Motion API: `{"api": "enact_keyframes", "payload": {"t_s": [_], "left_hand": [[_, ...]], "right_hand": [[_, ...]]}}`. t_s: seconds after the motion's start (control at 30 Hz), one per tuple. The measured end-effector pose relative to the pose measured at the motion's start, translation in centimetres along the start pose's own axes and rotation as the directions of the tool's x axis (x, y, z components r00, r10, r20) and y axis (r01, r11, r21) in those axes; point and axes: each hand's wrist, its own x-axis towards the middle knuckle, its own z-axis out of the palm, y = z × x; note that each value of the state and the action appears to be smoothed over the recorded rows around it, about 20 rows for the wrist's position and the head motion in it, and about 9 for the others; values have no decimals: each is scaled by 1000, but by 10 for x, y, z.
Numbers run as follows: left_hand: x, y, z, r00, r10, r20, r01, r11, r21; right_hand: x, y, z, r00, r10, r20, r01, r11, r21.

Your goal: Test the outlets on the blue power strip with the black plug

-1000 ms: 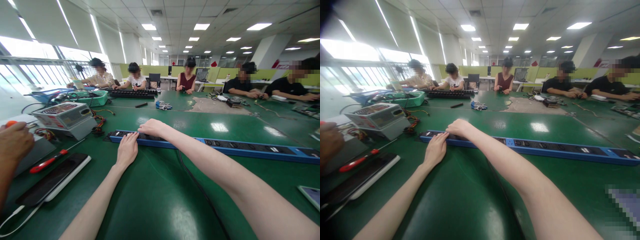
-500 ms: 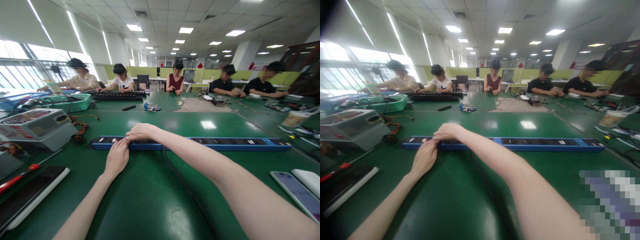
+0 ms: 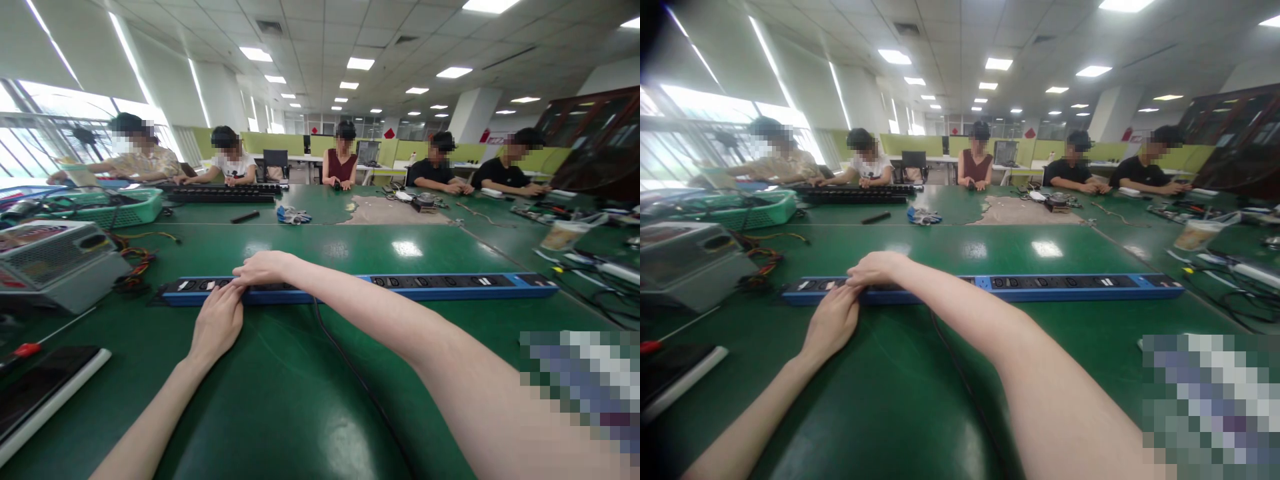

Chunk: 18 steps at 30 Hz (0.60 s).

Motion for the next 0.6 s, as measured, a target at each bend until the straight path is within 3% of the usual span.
{"api": "enact_keyframes", "payload": {"t_s": [0.37, 0.6], "left_hand": [[1, -2, 3, 1000, 1, -24, -1, 1000, -29], [0, -3, 2, 999, -35, -28, 35, 999, -29]], "right_hand": [[6, 4, -13, 997, 11, 75, -10, 1000, -25], [6, -2, -11, 1000, -15, 17, 15, 1000, -21]]}}
